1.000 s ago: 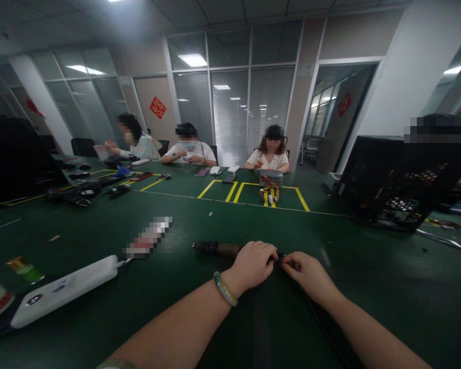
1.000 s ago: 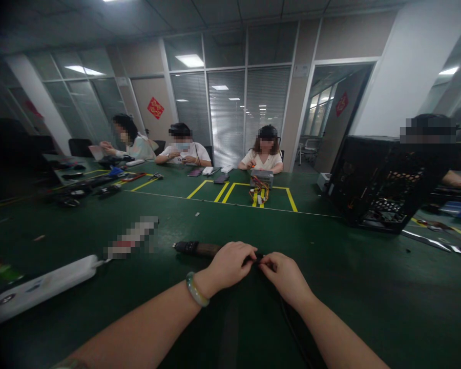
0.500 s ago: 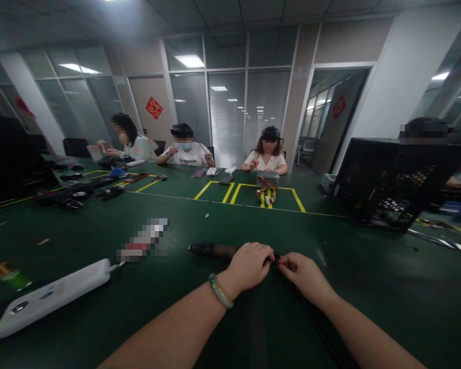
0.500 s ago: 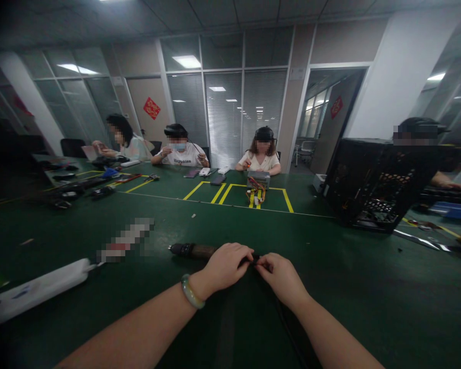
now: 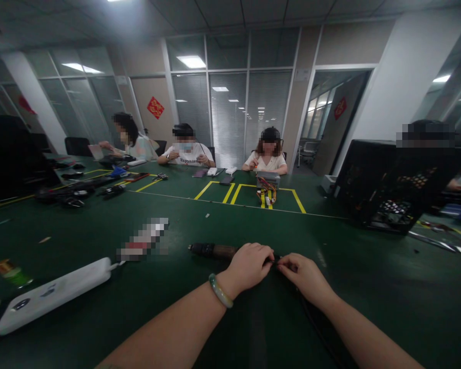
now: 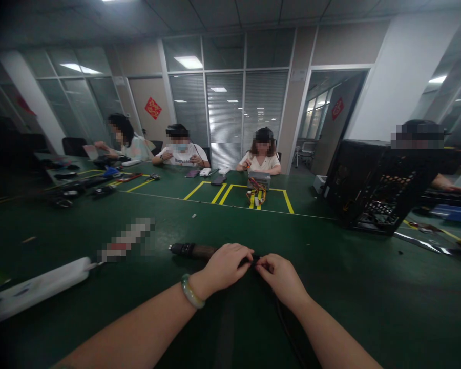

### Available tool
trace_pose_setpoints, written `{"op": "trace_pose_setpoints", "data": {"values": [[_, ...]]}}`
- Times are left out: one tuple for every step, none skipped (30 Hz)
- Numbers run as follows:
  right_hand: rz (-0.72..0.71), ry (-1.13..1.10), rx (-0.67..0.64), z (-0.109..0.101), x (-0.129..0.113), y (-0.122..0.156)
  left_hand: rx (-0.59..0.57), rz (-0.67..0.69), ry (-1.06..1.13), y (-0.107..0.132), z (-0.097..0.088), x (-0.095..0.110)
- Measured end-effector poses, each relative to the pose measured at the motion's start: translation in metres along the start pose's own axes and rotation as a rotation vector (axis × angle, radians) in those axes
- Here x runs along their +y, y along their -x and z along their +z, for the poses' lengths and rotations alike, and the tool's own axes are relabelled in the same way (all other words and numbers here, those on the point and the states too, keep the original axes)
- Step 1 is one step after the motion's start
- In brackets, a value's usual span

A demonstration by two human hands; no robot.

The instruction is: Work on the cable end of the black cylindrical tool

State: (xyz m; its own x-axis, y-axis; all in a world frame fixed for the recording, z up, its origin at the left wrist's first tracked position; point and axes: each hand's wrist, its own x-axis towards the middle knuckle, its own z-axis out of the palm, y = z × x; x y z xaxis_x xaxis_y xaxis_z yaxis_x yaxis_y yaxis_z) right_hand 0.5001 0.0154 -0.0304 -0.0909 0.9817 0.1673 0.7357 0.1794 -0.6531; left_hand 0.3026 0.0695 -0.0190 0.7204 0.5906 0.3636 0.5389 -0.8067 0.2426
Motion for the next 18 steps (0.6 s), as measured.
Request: {"op": "trace_pose_setpoints", "data": {"values": [[-0.003,-0.001,0.001,0.0001,0.0003,-0.0001,0.004,0.005,0.002,0.0001,0.0003,-0.0002],[-0.008,-0.001,0.003,0.0005,0.0008,-0.0002,0.008,0.009,0.006,0.0002,0.0005,-0.0003],[-0.013,-0.001,0.005,0.001,0.0015,-0.0004,0.012,0.012,0.01,0.0003,0.0008,-0.0005],[-0.018,0.001,0.008,0.0016,0.0024,-0.0007,0.016,0.016,0.016,0.0004,0.001,-0.0007],[-0.021,0.003,0.011,0.0023,0.0033,-0.0009,0.02,0.02,0.023,0.0004,0.0011,-0.0009],[-0.024,0.004,0.011,0.0029,0.0041,-0.0011,0.024,0.022,0.029,0.0004,0.0012,-0.001],[-0.024,0.005,0.011,0.0034,0.0047,-0.0012,0.026,0.022,0.034,0.0003,0.0012,-0.0011],[-0.021,0.005,0.01,0.0038,0.005,-0.0013,0.025,0.023,0.036,0.0003,0.0011,-0.0012],[-0.015,0.006,0.01,0.0039,0.0051,-0.0013,0.021,0.023,0.036,0.0002,0.0009,-0.0011],[-0.007,0.007,0.009,0.0038,0.0048,-0.0013,0.017,0.021,0.032,0.0001,0.0007,-0.001],[0.003,0.008,0.007,0.0036,0.0043,-0.0013,0.013,0.019,0.026,0.0,0.0005,-0.0007],[0.01,0.007,0.004,0.0032,0.0036,-0.0012,0.01,0.018,0.021,0.0,0.0003,-0.0004],[0.015,0.006,0.001,0.0027,0.0029,-0.0011,0.01,0.017,0.018,0.0,0.0001,0.0],[0.017,0.004,0.001,0.0023,0.0022,-0.0011,0.012,0.016,0.016,0.0,-0.0002,0.0003],[0.016,0.002,0.002,0.0018,0.0015,-0.001,0.013,0.015,0.016,0.0,-0.0006,0.0007],[0.013,0.0,0.0,0.0014,0.001,-0.0009,0.012,0.016,0.015,0.0001,-0.001,0.001],[0.011,-0.001,-0.003,0.0011,0.0006,-0.0009,0.008,0.018,0.013,0.0002,-0.0015,0.0013],[0.012,-0.001,-0.005,0.0009,0.0004,-0.0009,0.003,0.02,0.01,0.0003,-0.002,0.0015]]}}
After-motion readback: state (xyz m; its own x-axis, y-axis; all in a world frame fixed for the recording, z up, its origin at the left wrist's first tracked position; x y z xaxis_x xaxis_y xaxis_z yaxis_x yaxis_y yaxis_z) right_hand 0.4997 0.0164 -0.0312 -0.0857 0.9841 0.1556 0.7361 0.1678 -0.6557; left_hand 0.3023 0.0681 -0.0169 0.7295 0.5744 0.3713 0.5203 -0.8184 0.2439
